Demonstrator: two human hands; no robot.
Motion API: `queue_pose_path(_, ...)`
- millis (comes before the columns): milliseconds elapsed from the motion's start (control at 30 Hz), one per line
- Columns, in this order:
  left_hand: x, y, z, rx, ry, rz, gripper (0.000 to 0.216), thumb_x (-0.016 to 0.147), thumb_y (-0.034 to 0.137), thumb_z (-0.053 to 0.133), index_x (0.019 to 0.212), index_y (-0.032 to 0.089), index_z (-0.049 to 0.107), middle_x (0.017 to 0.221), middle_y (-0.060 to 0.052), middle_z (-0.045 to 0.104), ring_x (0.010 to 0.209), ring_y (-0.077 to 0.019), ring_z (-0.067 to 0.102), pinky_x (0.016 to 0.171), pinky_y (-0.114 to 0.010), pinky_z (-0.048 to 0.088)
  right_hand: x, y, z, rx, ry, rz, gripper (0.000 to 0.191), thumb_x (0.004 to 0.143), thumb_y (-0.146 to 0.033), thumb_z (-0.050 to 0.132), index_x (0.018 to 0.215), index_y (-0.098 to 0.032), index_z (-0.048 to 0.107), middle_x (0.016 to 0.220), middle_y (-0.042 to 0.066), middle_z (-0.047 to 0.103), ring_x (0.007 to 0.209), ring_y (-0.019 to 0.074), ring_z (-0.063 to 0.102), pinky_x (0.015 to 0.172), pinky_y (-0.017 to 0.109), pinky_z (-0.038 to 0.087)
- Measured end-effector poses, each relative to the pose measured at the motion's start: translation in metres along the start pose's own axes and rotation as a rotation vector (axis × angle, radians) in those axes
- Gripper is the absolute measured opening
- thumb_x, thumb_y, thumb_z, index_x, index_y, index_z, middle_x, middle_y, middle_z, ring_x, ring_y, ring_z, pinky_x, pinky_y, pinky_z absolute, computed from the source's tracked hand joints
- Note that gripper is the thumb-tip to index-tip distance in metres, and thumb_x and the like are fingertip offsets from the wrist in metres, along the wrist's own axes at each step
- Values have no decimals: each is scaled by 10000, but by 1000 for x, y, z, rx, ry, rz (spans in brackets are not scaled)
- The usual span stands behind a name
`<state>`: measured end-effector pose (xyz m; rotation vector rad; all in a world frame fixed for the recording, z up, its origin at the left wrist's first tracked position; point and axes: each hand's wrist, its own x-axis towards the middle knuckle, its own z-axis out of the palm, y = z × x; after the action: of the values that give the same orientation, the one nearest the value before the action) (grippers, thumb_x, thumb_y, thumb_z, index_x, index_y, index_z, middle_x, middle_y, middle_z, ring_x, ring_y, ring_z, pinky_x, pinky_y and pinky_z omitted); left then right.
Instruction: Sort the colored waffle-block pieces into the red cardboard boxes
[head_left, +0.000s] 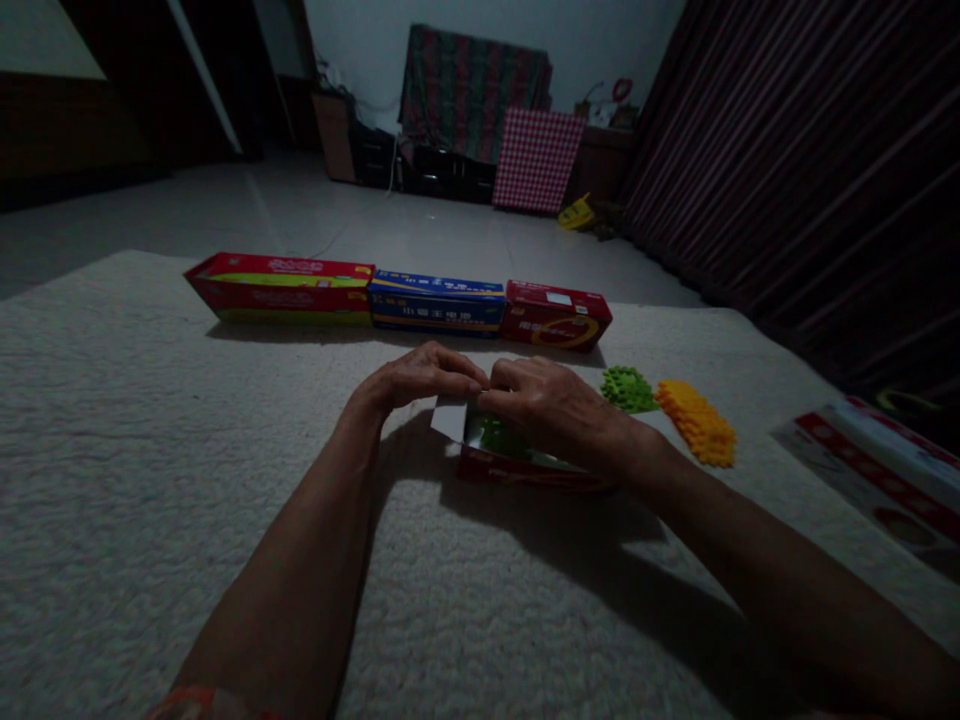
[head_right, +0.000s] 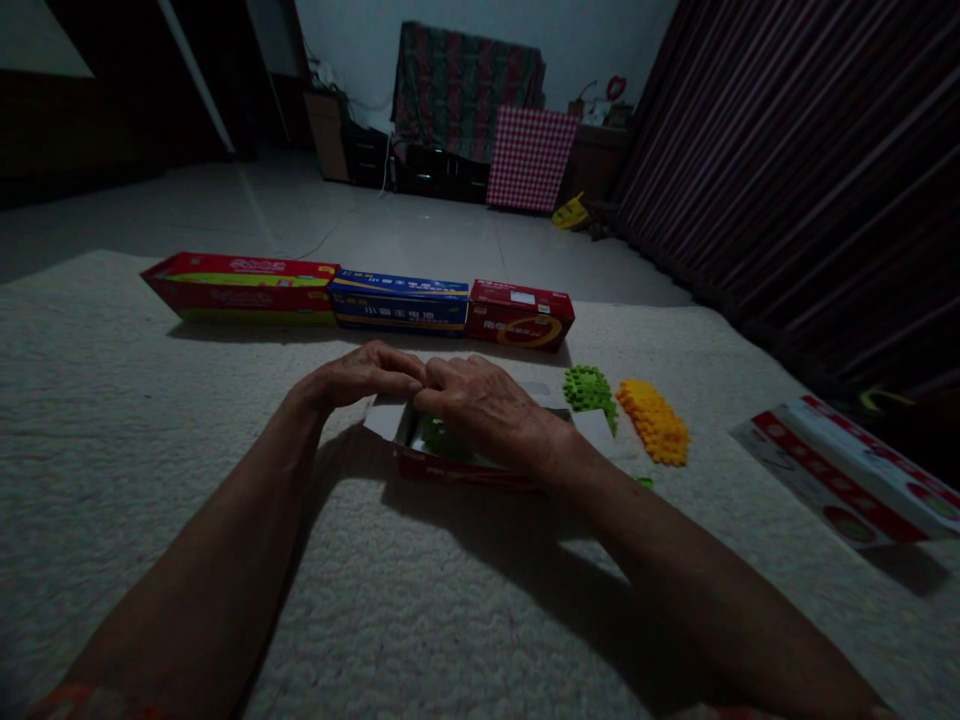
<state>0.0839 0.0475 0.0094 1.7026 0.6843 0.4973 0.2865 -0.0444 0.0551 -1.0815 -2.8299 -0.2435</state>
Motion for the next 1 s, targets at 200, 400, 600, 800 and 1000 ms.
queue_pose_path(200, 1, -4, -1, 3, 12, -9, 275, 675, 349, 778, 891, 185, 818, 875, -55, 772, 869, -221, 670, 814, -358, 516, -5, 3, -9, 123, 15, 50, 209, 987, -170, 505, 967, -187, 712, 861, 53, 585, 748, 156, 472, 672, 299, 327)
queue_pose_path(400, 2, -8, -2, 8, 20, 9, 277, 684, 358, 782, 904, 193, 818, 953, -71, 782, 929, -227, 680, 846, -361, 521, -14, 3, -7, 133, -63, -21, 271, 969, -149, 499, 783, -189, 692, 802, 36, 561, 685, 146, 445, 625, 292, 289)
queue_pose_path(600, 3, -15, -3, -33, 31, 20, 283, 689, 369, 790, 909, 194, 823, 955, -78, 785, 925, -225, 681, 842, -351, 519, -12, 3, -1, 91, -63, -14, 241, 950, -137, 531, 788, -194, 700, 800, 29, 555, 701, 148, 455, 630, 288, 283)
queue_pose_path(800, 3, -18, -4, -35, 27, 27, 281, 698, 364, 787, 919, 195, 824, 932, -74, 784, 935, -228, 676, 831, -346, 511, -12, 5, -1, 89, -21, -33, 220, 943, -139, 531, 882, -213, 728, 802, 30, 564, 708, 156, 456, 643, 295, 301)
queue_pose_path(1000, 4, -18, -4, -41, 35, 11, 274, 700, 358, 781, 923, 204, 823, 962, -73, 782, 913, -205, 664, 817, -333, 503, -37, 4, -11, 99, 197, 127, 245, 982, -194, 486, 1102, -190, 699, 885, 64, 604, 769, 171, 534, 680, 301, 406)
